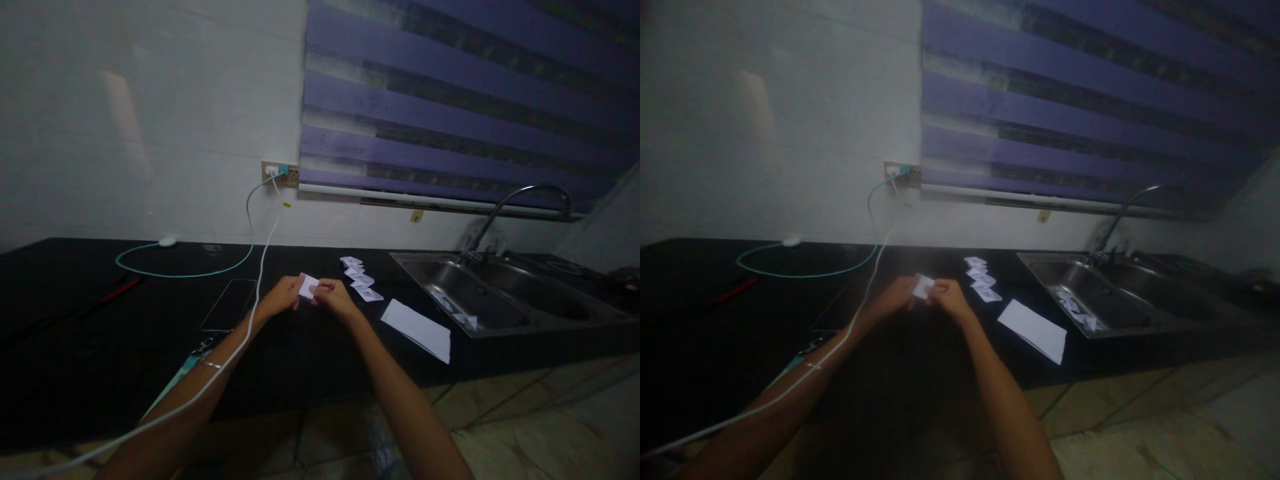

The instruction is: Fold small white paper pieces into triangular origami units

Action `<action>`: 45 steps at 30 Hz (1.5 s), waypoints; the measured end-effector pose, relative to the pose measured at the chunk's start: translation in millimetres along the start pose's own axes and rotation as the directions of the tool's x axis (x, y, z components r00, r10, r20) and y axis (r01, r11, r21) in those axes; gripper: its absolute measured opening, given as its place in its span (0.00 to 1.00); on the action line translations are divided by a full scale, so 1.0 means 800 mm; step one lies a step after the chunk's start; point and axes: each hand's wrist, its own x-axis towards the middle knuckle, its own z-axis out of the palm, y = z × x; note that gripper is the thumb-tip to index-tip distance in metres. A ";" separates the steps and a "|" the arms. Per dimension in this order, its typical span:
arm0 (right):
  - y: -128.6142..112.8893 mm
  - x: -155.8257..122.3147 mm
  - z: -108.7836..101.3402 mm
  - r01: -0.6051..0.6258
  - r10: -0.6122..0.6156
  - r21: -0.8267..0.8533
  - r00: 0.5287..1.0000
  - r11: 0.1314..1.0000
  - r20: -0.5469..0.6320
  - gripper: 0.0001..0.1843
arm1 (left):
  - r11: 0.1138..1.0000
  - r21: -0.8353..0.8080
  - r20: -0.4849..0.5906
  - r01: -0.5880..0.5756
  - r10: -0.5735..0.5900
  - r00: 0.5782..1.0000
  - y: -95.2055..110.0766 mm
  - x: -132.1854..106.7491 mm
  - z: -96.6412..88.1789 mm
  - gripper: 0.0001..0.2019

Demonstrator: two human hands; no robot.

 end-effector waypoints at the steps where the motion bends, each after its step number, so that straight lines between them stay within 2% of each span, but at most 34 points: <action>1: -0.002 -0.001 0.000 0.007 -0.007 0.014 1.000 1.000 -0.009 0.16 | 1.000 -0.010 0.009 0.004 -0.004 1.000 0.001 0.000 -0.001 0.33; 4: -0.005 -0.003 -0.003 0.026 -0.026 -0.002 1.000 1.000 -0.016 0.16 | 0.995 -0.089 0.035 0.033 -0.030 0.999 0.004 0.000 -0.002 0.31; 7: -0.005 -0.004 -0.005 0.048 -0.046 -0.068 0.998 0.997 0.030 0.16 | 0.985 -0.162 0.014 0.052 -0.050 0.999 0.006 0.001 -0.002 0.27; 10: 0.001 -0.001 -0.004 0.052 -0.050 -0.078 0.998 0.996 0.028 0.15 | 0.994 -0.106 -0.011 0.037 -0.039 0.999 0.003 0.002 -0.001 0.25; 13: 0.008 0.006 -0.003 0.054 -0.059 -0.068 0.996 0.996 -0.065 0.12 | 0.999 -0.032 -0.029 0.015 -0.016 0.999 -0.003 0.004 -0.002 0.26; 17: 0.013 0.013 -0.009 0.131 -0.162 -0.146 0.960 0.981 -0.229 0.14 | 1.000 -0.019 0.000 -0.014 0.014 1.000 -0.004 0.004 -0.004 0.24; 22: 0.006 0.011 -0.015 0.179 -0.216 -0.163 0.944 0.970 -0.248 0.16 | 0.999 -0.054 0.050 -0.002 0.005 0.999 0.008 0.002 -0.007 0.16; 25: 0.003 0.010 -0.013 0.164 -0.187 -0.108 0.950 0.981 -0.251 0.18 | 0.999 -0.030 0.001 0.015 -0.015 1.000 0.011 0.003 -0.010 0.15; 29: 0.005 0.010 -0.010 0.073 -0.065 0.026 0.974 0.997 -0.216 0.18 | 0.999 -0.042 -0.044 -0.003 0.001 0.999 0.010 0.004 -0.015 0.17; 34: 0.002 0.008 -0.011 0.036 -0.029 0.022 0.969 0.999 -0.245 0.14 | 0.993 -0.119 -0.059 0.016 -0.023 0.998 0.017 0.001 -0.014 0.17; 37: -0.001 0.006 -0.012 0.023 -0.011 0.046 0.972 0.999 -0.235 0.15 | 0.989 -0.135 -0.014 0.060 -0.062 0.998 0.013 0.002 -0.013 0.20; 40: 0.001 0.007 -0.011 0.022 -0.010 0.043 0.968 0.999 -0.251 0.16 | 0.994 -0.092 0.065 0.052 -0.046 0.997 0.000 0.005 -0.012 0.22; 45: 0.006 0.010 -0.011 0.074 -0.103 -0.095 0.933 0.993 -0.344 0.16 | 0.999 -0.028 0.120 0.038 -0.035 0.992 -0.015 0.008 -0.010 0.24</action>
